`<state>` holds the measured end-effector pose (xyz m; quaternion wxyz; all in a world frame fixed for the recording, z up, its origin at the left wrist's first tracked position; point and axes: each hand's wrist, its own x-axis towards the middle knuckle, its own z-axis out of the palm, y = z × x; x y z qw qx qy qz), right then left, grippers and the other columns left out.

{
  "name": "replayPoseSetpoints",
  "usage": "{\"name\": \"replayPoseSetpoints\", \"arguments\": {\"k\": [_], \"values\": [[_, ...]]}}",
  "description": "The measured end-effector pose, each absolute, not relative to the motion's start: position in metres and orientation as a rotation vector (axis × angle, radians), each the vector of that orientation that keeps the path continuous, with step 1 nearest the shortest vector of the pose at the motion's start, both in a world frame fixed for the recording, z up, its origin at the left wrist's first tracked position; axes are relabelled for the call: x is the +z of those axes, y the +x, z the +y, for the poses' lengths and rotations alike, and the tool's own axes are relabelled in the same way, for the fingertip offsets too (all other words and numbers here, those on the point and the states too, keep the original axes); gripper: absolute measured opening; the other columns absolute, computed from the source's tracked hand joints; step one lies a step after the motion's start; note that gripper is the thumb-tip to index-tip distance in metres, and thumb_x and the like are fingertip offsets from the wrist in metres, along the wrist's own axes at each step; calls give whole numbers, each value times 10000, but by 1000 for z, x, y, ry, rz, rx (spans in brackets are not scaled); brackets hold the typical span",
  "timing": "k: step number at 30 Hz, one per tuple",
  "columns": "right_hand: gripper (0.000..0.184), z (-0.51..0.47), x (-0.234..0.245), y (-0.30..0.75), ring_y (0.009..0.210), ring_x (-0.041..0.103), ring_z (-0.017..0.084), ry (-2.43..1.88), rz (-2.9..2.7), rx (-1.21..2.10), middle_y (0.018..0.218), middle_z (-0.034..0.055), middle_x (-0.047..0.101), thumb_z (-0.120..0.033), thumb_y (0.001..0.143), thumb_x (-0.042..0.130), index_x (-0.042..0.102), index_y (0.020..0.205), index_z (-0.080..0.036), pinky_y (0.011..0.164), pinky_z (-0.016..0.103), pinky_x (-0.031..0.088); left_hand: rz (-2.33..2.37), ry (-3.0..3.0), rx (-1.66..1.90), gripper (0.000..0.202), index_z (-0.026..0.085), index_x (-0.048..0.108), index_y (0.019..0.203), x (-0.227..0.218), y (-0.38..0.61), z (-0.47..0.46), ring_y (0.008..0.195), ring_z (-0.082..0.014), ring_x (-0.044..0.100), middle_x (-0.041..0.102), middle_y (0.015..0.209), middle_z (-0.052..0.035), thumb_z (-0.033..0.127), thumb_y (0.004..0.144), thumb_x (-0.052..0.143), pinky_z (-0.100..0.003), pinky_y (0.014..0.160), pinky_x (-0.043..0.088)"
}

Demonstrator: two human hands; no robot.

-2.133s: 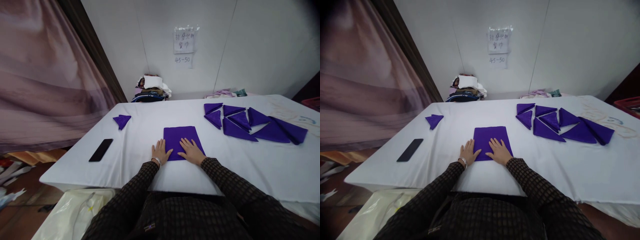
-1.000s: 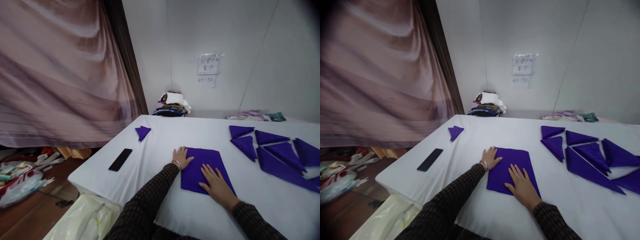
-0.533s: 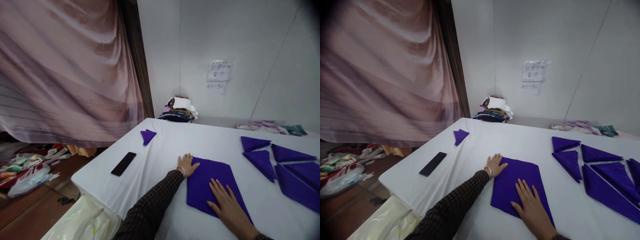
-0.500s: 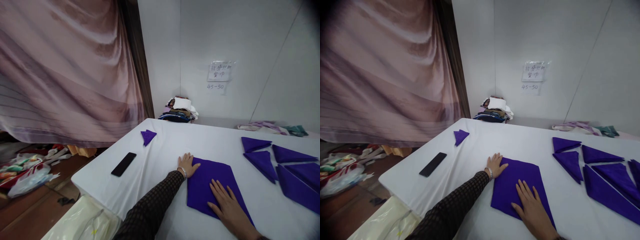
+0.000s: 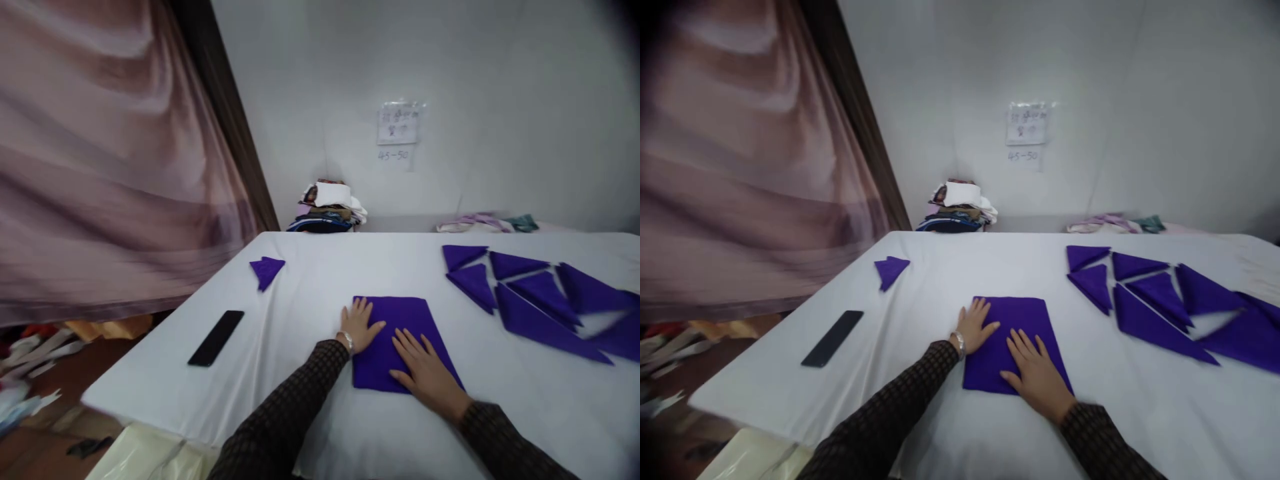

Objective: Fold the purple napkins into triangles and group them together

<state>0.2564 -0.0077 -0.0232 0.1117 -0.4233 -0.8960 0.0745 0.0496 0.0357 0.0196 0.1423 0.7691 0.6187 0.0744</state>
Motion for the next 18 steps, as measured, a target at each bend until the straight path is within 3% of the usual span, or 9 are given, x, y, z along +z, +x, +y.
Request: {"name": "replayPoseSetpoints", "arguments": {"k": [4,11,15,18], "values": [[694,-8,-9,254,1379,164,266,-1275,-2638,300,1490,112,249,-597,886,310,279,1433,-170,1100,509,105,1645,2459,242,732,178,276,1418,17,57,7,1403,-236,96,201,1516,-84,646,860,205,-517,1122,69],[679,-7,1,252,1387,122,265,-1304,-2641,392,1501,119,218,-542,890,348,252,1441,-156,1099,507,53,1608,2553,122,693,174,287,1417,-2,60,-13,1389,-240,165,268,1495,-83,607,879,227,-484,1122,132],[730,-7,5,259,1392,101,253,-1311,-2635,466,1510,124,185,-551,859,419,250,1439,-142,1107,472,70,1610,2588,115,713,178,286,1418,-4,60,-8,1388,-247,165,273,1493,-83,628,866,245,-488,1118,133],[699,-13,4,276,1390,115,258,-1373,-2599,421,1503,130,202,-568,881,362,291,1425,-135,1104,471,86,1615,2599,119,716,186,282,1420,-5,60,-7,1389,-249,163,278,1492,-81,633,862,254,-486,1117,132]]}}
